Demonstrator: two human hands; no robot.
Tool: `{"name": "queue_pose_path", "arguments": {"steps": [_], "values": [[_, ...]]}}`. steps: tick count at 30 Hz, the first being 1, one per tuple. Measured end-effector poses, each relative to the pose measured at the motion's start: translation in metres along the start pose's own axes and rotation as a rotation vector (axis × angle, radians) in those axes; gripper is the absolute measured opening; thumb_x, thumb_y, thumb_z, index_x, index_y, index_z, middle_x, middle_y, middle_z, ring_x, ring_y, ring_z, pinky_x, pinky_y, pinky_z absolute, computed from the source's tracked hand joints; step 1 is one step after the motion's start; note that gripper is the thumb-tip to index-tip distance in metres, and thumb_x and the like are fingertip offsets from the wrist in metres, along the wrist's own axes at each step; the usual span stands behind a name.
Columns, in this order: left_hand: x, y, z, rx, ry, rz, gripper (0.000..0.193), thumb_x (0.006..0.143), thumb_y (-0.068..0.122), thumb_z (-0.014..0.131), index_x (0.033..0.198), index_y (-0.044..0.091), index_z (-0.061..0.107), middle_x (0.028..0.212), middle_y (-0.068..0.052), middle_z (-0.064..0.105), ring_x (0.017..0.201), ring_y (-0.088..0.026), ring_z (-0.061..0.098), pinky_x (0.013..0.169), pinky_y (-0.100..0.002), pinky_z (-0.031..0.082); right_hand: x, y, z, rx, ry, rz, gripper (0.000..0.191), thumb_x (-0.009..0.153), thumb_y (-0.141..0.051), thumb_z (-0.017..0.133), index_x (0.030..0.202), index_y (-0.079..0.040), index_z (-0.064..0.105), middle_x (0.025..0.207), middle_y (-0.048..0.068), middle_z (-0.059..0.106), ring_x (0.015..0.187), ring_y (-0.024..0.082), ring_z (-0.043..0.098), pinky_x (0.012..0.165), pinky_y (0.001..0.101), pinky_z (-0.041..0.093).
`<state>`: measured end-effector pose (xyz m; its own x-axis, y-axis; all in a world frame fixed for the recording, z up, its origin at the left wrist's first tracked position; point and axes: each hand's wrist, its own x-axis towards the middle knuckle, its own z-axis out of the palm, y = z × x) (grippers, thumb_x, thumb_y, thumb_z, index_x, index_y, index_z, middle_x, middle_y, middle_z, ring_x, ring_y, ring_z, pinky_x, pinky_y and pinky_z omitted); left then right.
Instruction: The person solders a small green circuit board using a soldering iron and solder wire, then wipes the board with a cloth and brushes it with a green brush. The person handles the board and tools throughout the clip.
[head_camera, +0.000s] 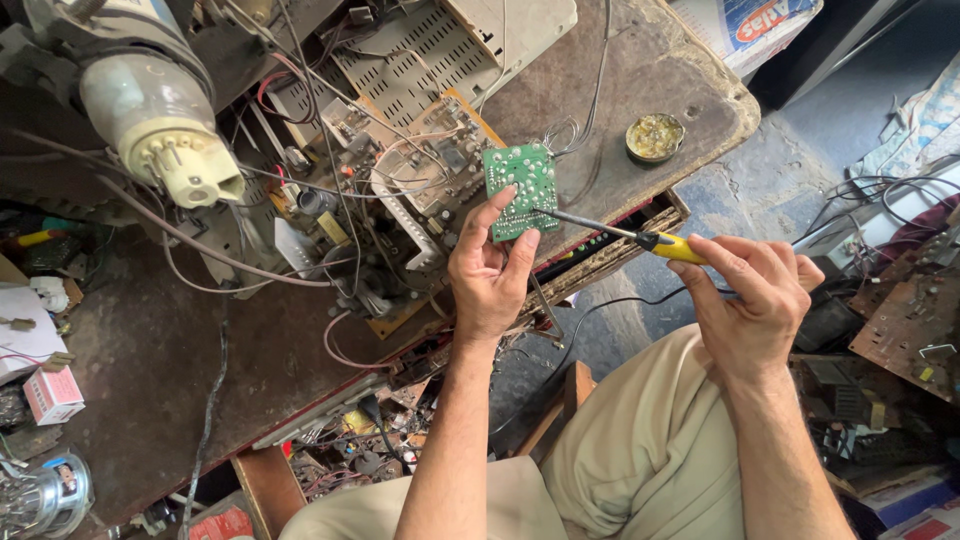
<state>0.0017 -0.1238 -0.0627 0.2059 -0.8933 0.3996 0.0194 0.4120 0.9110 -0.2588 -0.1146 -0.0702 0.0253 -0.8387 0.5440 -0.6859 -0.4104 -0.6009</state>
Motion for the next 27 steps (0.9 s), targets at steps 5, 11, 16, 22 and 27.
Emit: {"name": "queue_pose_path", "arguments": {"steps": [5,11,16,22,27], "values": [[-0.0001,-0.001,-0.0007,-0.011,-0.006,0.007,0.048,0.102,-0.008,0.066,0.147,0.003,0.053,0.142,-0.009,0.057,0.123,-0.015,0.064,0.105,-0.028,0.057,-0.0017,0.0027,-0.0014,0.043,0.036,0.017,0.025,0.097,-0.022,0.091,0.118,-0.018,0.078,0.112,-0.001,0.075,0.1,0.013,0.063,0.098,0.0282,0.036],[-0.0001,-0.002,-0.0006,-0.027,-0.001,0.007,0.048,0.102,-0.008,0.066,0.147,0.002,0.053,0.143,-0.009,0.056,0.124,-0.015,0.063,0.106,-0.029,0.056,-0.0019,0.004,0.0004,0.016,0.019,0.012,0.027,0.093,-0.023,0.091,0.117,-0.018,0.078,0.109,-0.001,0.075,0.097,0.014,0.062,0.096,0.0285,0.036],[-0.0004,-0.0017,-0.0008,-0.033,0.0,0.003,0.048,0.102,-0.008,0.065,0.148,0.002,0.053,0.143,-0.009,0.056,0.124,-0.015,0.063,0.106,-0.028,0.055,-0.001,0.003,0.0015,-0.006,0.008,-0.004,0.029,0.092,-0.024,0.092,0.116,-0.018,0.079,0.108,-0.001,0.074,0.095,0.014,0.061,0.096,0.0293,0.035],[-0.0005,-0.0013,-0.0005,-0.018,0.005,0.001,0.048,0.102,-0.008,0.066,0.147,0.003,0.054,0.143,-0.009,0.056,0.123,-0.014,0.063,0.104,-0.028,0.056,-0.0011,0.0025,0.0022,-0.008,-0.002,-0.005,0.027,0.093,-0.024,0.091,0.116,-0.018,0.079,0.108,-0.002,0.074,0.097,0.014,0.061,0.096,0.0292,0.035],[-0.0009,-0.0013,-0.0008,-0.021,0.006,-0.005,0.048,0.102,-0.007,0.066,0.147,0.003,0.054,0.143,-0.009,0.056,0.122,-0.014,0.063,0.104,-0.028,0.056,-0.001,0.003,0.0027,-0.005,0.004,-0.013,0.027,0.093,-0.024,0.091,0.116,-0.018,0.078,0.108,-0.002,0.074,0.096,0.014,0.062,0.096,0.0297,0.035]]}}
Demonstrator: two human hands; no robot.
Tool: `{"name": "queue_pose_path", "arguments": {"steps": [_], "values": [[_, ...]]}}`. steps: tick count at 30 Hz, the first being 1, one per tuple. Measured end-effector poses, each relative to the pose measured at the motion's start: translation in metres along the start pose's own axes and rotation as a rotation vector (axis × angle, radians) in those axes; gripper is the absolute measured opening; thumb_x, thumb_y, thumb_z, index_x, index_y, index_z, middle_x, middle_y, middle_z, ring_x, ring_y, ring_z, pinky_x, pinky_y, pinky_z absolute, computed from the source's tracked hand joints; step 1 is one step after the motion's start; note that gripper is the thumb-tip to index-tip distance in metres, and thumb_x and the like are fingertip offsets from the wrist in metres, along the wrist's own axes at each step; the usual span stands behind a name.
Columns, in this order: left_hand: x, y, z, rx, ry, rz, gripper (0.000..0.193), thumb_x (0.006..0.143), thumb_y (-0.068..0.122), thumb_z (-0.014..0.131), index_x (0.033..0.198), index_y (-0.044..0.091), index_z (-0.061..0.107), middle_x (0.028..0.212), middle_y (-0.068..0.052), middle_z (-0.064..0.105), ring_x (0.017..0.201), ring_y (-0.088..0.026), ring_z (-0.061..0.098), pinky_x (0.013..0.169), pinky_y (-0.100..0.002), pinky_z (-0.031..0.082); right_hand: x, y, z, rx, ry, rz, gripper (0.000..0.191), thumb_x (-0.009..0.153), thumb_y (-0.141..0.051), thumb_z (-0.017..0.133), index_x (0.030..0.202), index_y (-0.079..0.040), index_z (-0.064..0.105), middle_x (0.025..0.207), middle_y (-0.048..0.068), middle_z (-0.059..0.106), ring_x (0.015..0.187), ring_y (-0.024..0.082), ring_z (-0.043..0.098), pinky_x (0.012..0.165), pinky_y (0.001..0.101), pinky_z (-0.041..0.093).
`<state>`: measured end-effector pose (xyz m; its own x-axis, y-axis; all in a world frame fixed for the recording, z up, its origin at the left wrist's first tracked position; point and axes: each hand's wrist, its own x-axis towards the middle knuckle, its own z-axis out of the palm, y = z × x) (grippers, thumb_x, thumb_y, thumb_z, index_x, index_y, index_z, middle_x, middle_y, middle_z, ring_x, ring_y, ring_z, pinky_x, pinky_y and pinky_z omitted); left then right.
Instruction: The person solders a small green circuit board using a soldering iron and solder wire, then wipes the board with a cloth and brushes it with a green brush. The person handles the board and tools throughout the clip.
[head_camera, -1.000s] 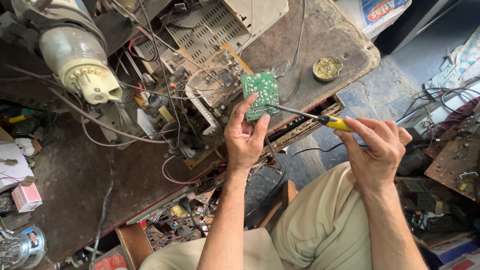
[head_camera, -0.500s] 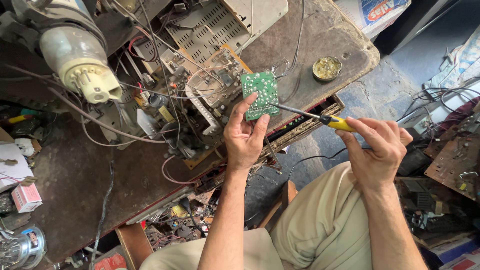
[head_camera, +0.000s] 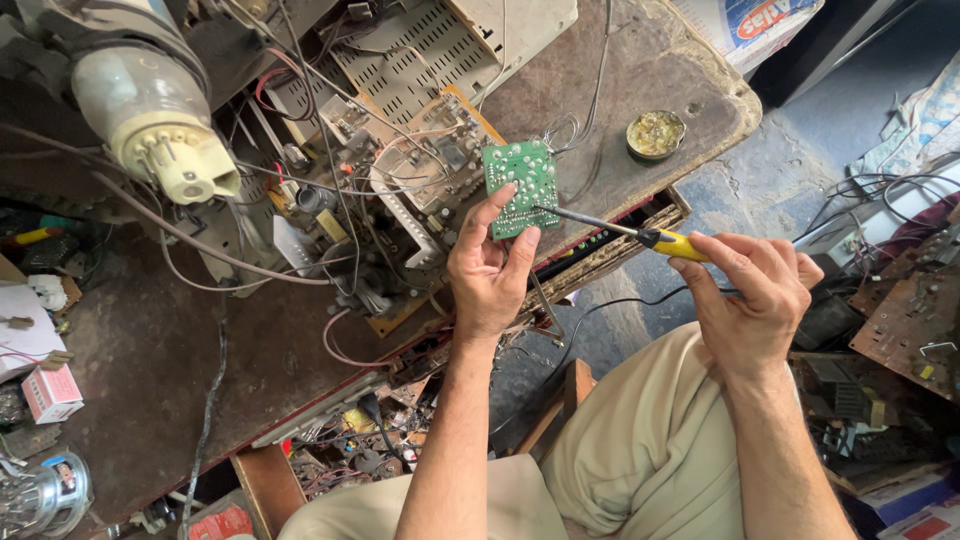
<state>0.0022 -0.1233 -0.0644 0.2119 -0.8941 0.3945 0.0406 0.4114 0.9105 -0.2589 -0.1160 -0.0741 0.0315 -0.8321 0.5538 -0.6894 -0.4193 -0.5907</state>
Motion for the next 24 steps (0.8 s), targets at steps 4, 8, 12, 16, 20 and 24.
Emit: {"name": "queue_pose_path", "arguments": {"steps": [4,8,12,16,20,24], "values": [[0.0,-0.001,0.0,-0.001,-0.002,0.006,0.048,0.102,-0.008,0.066,0.147,0.003,0.054,0.143,-0.009,0.056,0.122,-0.014,0.063,0.104,-0.028,0.056,0.001,0.0,0.0,0.015,0.004,0.002,0.027,0.093,-0.023,0.091,0.116,-0.018,0.078,0.108,-0.001,0.074,0.094,0.014,0.061,0.095,0.0294,0.035],[0.0,-0.002,0.0,-0.009,0.002,0.006,0.047,0.102,-0.008,0.066,0.147,0.003,0.054,0.142,-0.009,0.056,0.123,-0.014,0.063,0.105,-0.029,0.057,0.0,0.001,0.0,0.016,0.009,-0.005,0.029,0.092,-0.022,0.091,0.117,-0.017,0.079,0.108,-0.001,0.075,0.094,0.014,0.061,0.094,0.0297,0.035],[0.0,-0.001,0.0,-0.011,-0.004,0.013,0.048,0.102,-0.008,0.066,0.147,0.004,0.054,0.142,-0.009,0.057,0.123,-0.015,0.063,0.105,-0.029,0.057,-0.003,0.004,0.0,0.051,0.038,0.014,0.028,0.094,-0.02,0.092,0.119,-0.017,0.078,0.109,0.0,0.075,0.096,0.014,0.064,0.096,0.0286,0.036],[0.0,-0.001,0.0,0.003,-0.008,0.015,0.048,0.102,-0.008,0.066,0.147,0.004,0.054,0.142,-0.009,0.057,0.123,-0.015,0.063,0.106,-0.029,0.056,-0.005,0.009,0.001,0.045,0.075,0.022,0.026,0.096,-0.018,0.093,0.117,-0.015,0.078,0.111,0.001,0.076,0.098,0.014,0.064,0.098,0.0282,0.038],[0.001,-0.001,0.0,-0.01,-0.003,0.01,0.048,0.102,-0.008,0.067,0.147,0.003,0.054,0.142,-0.009,0.056,0.123,-0.015,0.063,0.105,-0.029,0.057,-0.006,0.013,0.002,0.05,0.083,0.028,0.026,0.096,-0.017,0.094,0.116,-0.015,0.079,0.111,0.001,0.076,0.098,0.014,0.065,0.097,0.0275,0.039],[0.0,-0.001,0.0,-0.012,-0.003,0.008,0.048,0.102,-0.008,0.067,0.147,0.003,0.054,0.142,-0.009,0.057,0.122,-0.015,0.064,0.104,-0.028,0.057,-0.008,0.015,0.003,0.05,0.086,0.036,0.025,0.096,-0.017,0.094,0.116,-0.014,0.079,0.11,0.001,0.076,0.097,0.014,0.065,0.096,0.0274,0.039]]}}
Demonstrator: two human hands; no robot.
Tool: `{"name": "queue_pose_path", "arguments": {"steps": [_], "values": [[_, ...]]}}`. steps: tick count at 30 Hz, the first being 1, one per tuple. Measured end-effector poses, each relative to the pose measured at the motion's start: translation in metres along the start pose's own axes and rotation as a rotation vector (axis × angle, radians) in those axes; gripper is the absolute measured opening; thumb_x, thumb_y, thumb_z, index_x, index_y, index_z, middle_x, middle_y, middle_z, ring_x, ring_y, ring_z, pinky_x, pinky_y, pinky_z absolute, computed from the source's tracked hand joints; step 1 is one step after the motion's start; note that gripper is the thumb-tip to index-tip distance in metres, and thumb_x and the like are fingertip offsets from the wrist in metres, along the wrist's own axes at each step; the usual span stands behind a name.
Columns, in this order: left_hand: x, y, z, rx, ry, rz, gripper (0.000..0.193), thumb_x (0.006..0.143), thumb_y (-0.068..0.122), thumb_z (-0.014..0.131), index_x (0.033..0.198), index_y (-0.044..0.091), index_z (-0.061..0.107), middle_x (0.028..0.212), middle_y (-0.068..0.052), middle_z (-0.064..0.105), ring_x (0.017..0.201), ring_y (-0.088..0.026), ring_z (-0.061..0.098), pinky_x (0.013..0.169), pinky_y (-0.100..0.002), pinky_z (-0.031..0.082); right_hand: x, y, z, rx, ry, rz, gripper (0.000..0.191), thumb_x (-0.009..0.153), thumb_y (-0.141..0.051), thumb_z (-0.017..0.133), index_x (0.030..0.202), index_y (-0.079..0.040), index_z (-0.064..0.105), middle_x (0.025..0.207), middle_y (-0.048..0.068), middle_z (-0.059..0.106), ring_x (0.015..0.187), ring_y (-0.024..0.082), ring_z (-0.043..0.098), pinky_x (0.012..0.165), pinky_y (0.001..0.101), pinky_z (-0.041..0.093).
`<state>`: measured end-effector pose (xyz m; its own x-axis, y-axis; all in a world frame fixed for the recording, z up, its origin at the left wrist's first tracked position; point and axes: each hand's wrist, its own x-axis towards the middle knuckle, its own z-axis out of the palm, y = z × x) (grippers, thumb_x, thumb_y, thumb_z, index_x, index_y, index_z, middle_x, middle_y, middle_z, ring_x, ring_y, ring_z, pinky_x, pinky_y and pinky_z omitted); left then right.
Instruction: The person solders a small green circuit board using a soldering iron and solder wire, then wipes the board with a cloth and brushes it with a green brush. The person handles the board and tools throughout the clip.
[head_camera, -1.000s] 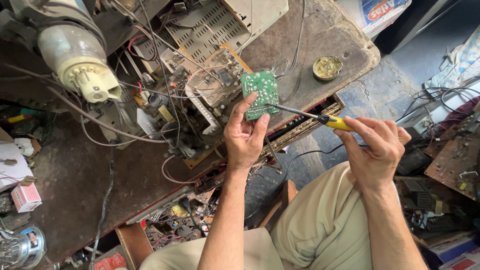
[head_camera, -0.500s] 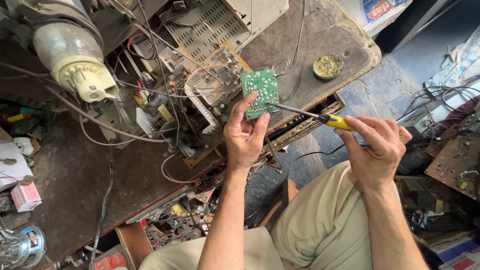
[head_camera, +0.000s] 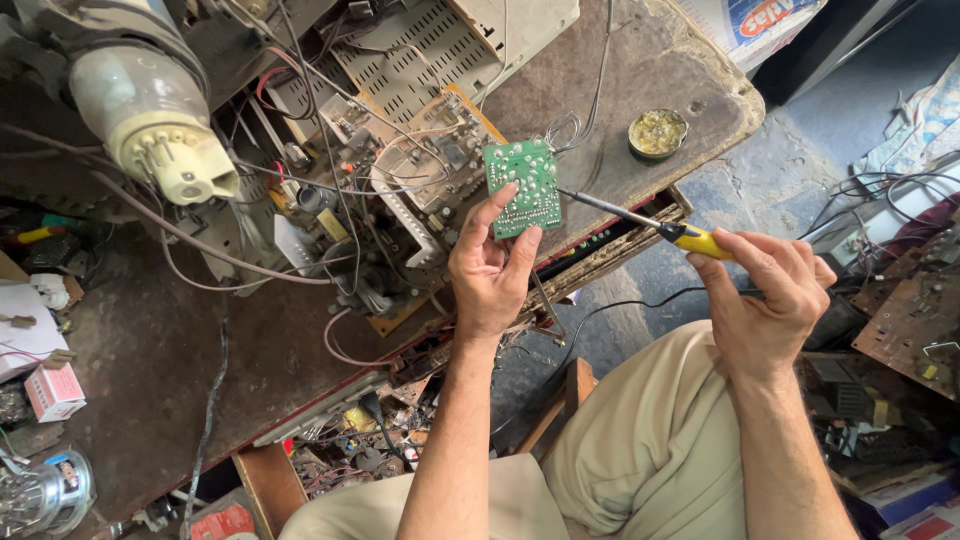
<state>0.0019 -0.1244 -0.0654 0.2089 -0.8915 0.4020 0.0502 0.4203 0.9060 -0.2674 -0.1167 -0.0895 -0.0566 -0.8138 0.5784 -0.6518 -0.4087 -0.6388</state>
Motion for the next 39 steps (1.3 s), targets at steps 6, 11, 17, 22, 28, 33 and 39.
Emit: {"name": "queue_pose_path", "arguments": {"steps": [6,11,17,22,28,33,39], "values": [[-0.001,0.001,0.0,-0.022,0.008,-0.015,0.048,0.102,-0.008,0.067,0.147,0.004,0.054,0.142,-0.008,0.057,0.122,-0.014,0.063,0.104,-0.028,0.057,-0.001,0.003,0.0,-0.006,0.008,0.001,0.025,0.096,-0.017,0.094,0.116,-0.014,0.079,0.111,0.002,0.076,0.099,0.014,0.065,0.098,0.0277,0.039],[-0.001,0.002,0.0,-0.008,0.008,-0.015,0.048,0.102,-0.008,0.067,0.147,0.004,0.054,0.142,-0.008,0.057,0.122,-0.014,0.063,0.103,-0.028,0.056,0.001,0.001,0.0,0.0,0.009,-0.01,0.026,0.097,-0.017,0.094,0.117,-0.014,0.079,0.111,0.002,0.076,0.099,0.014,0.066,0.097,0.0276,0.039],[0.0,0.002,0.003,-0.094,0.028,-0.036,0.057,0.101,-0.006,0.067,0.152,0.007,0.047,0.138,-0.007,0.062,0.121,-0.014,0.064,0.106,-0.029,0.055,0.004,-0.009,0.002,0.012,-0.023,-0.051,0.029,0.093,-0.019,0.094,0.116,-0.013,0.078,0.108,0.003,0.076,0.095,0.016,0.065,0.094,0.0291,0.04],[0.0,0.001,0.002,-0.122,0.035,-0.012,0.054,0.101,-0.009,0.068,0.15,0.005,0.051,0.138,-0.007,0.062,0.121,-0.015,0.064,0.108,-0.031,0.055,0.006,-0.012,0.002,0.016,-0.019,-0.055,0.028,0.092,-0.018,0.093,0.116,-0.013,0.078,0.108,0.003,0.075,0.094,0.017,0.066,0.092,0.0303,0.041],[-0.002,-0.001,0.001,-0.1,0.03,0.0,0.05,0.1,-0.011,0.069,0.146,0.004,0.055,0.14,-0.006,0.057,0.123,-0.015,0.063,0.108,-0.031,0.055,0.004,-0.007,0.003,0.012,-0.008,-0.056,0.027,0.095,-0.017,0.093,0.117,-0.014,0.078,0.11,0.003,0.076,0.1,0.018,0.067,0.097,0.03,0.04],[-0.003,-0.001,-0.004,-0.101,0.027,-0.042,0.04,0.104,-0.002,0.064,0.143,0.004,0.058,0.138,-0.004,0.059,0.116,-0.011,0.063,0.101,-0.026,0.054,0.003,-0.006,0.003,0.015,-0.012,-0.035,0.027,0.095,-0.017,0.093,0.117,-0.013,0.078,0.11,0.003,0.076,0.098,0.016,0.066,0.097,0.0289,0.039],[-0.006,-0.005,-0.012,0.023,0.062,-0.086,0.029,0.115,0.013,0.054,0.141,0.005,0.064,0.133,-0.001,0.063,0.11,-0.004,0.054,0.096,-0.019,0.043,0.007,-0.015,0.003,0.023,-0.026,-0.041,0.029,0.092,-0.019,0.093,0.117,-0.013,0.078,0.109,0.003,0.075,0.095,0.016,0.064,0.094,0.0296,0.038]]}}
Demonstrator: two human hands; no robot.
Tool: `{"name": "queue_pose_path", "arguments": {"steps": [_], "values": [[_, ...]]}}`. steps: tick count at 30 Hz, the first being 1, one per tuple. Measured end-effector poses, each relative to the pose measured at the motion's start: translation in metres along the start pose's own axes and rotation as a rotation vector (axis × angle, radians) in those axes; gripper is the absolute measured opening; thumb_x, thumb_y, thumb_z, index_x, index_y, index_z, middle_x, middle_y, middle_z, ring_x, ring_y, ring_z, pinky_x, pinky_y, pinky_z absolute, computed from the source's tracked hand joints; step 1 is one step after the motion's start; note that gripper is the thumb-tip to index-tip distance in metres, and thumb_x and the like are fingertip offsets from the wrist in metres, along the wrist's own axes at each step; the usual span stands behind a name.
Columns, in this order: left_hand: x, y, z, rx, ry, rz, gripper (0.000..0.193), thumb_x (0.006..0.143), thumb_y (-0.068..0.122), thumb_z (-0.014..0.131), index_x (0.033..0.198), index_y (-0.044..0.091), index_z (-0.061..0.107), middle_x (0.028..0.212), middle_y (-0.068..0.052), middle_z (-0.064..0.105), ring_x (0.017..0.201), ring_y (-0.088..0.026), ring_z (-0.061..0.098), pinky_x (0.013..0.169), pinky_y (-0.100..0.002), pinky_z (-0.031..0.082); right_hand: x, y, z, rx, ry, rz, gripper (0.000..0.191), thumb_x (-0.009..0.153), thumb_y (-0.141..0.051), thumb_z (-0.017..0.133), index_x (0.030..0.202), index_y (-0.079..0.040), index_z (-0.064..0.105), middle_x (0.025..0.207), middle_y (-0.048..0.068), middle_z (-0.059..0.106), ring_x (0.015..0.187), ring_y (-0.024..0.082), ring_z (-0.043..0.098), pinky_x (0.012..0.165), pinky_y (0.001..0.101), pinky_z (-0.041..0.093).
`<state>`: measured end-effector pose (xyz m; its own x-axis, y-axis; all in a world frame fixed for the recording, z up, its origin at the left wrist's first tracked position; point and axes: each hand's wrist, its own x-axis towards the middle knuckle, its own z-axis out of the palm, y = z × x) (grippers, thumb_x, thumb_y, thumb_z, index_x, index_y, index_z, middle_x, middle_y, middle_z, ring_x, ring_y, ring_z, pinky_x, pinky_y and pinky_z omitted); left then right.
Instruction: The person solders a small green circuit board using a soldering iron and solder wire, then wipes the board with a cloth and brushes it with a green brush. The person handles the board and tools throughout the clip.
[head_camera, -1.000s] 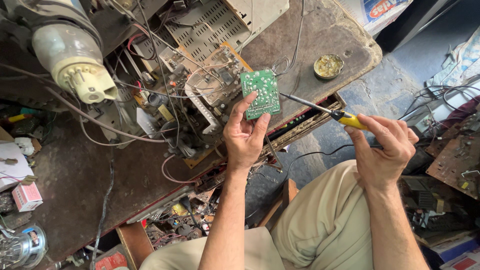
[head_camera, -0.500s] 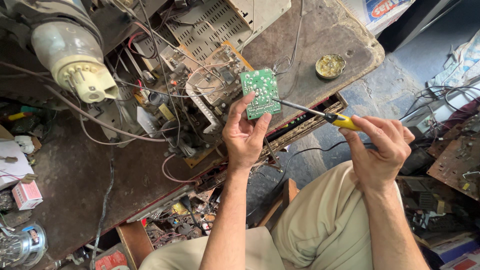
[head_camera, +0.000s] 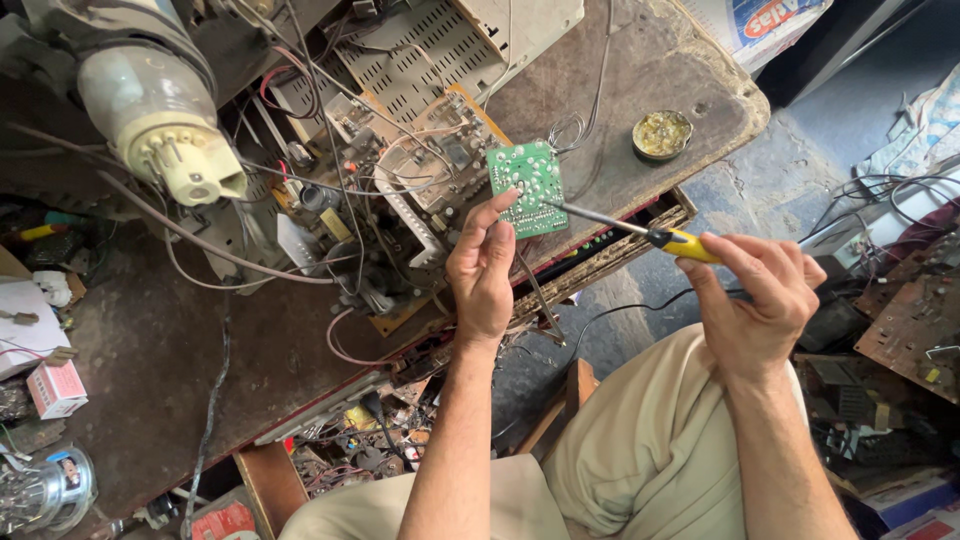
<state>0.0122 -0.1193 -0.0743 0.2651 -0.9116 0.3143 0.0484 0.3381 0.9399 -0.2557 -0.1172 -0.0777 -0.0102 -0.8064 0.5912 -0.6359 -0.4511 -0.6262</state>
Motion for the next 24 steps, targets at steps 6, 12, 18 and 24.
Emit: {"name": "queue_pose_path", "arguments": {"steps": [6,12,18,24], "values": [[0.0,0.002,0.001,-0.015,0.01,-0.078,0.033,0.115,0.019,0.053,0.143,0.006,0.063,0.137,-0.001,0.063,0.107,-0.007,0.05,0.094,-0.023,0.041,0.004,-0.007,0.003,0.016,-0.022,-0.019,0.034,0.089,-0.019,0.093,0.12,-0.015,0.078,0.105,0.002,0.075,0.09,0.015,0.063,0.09,0.0293,0.037],[0.002,0.009,0.006,-0.103,-0.027,-0.024,0.047,0.113,0.024,0.055,0.156,0.008,0.043,0.147,-0.006,0.055,0.131,-0.012,0.053,0.115,-0.029,0.043,0.006,-0.008,0.003,0.018,-0.024,-0.027,0.033,0.09,-0.02,0.093,0.119,-0.016,0.078,0.105,0.001,0.075,0.089,0.015,0.063,0.089,0.0288,0.037],[0.003,0.009,0.007,-0.203,-0.054,-0.027,0.058,0.113,0.025,0.058,0.163,0.01,0.032,0.139,-0.011,0.058,0.127,-0.016,0.056,0.115,-0.034,0.045,0.006,-0.008,0.004,0.012,-0.037,-0.03,0.033,0.09,-0.021,0.092,0.12,-0.016,0.078,0.105,0.0,0.075,0.09,0.015,0.063,0.089,0.0284,0.037],[0.003,0.007,0.007,-0.205,-0.058,-0.018,0.055,0.113,0.025,0.058,0.161,0.008,0.036,0.142,-0.01,0.057,0.13,-0.016,0.055,0.118,-0.035,0.043,0.006,-0.009,0.004,0.003,-0.041,-0.032,0.033,0.089,-0.021,0.092,0.119,-0.016,0.078,0.104,0.0,0.075,0.09,0.014,0.063,0.088,0.0282,0.037]]}}
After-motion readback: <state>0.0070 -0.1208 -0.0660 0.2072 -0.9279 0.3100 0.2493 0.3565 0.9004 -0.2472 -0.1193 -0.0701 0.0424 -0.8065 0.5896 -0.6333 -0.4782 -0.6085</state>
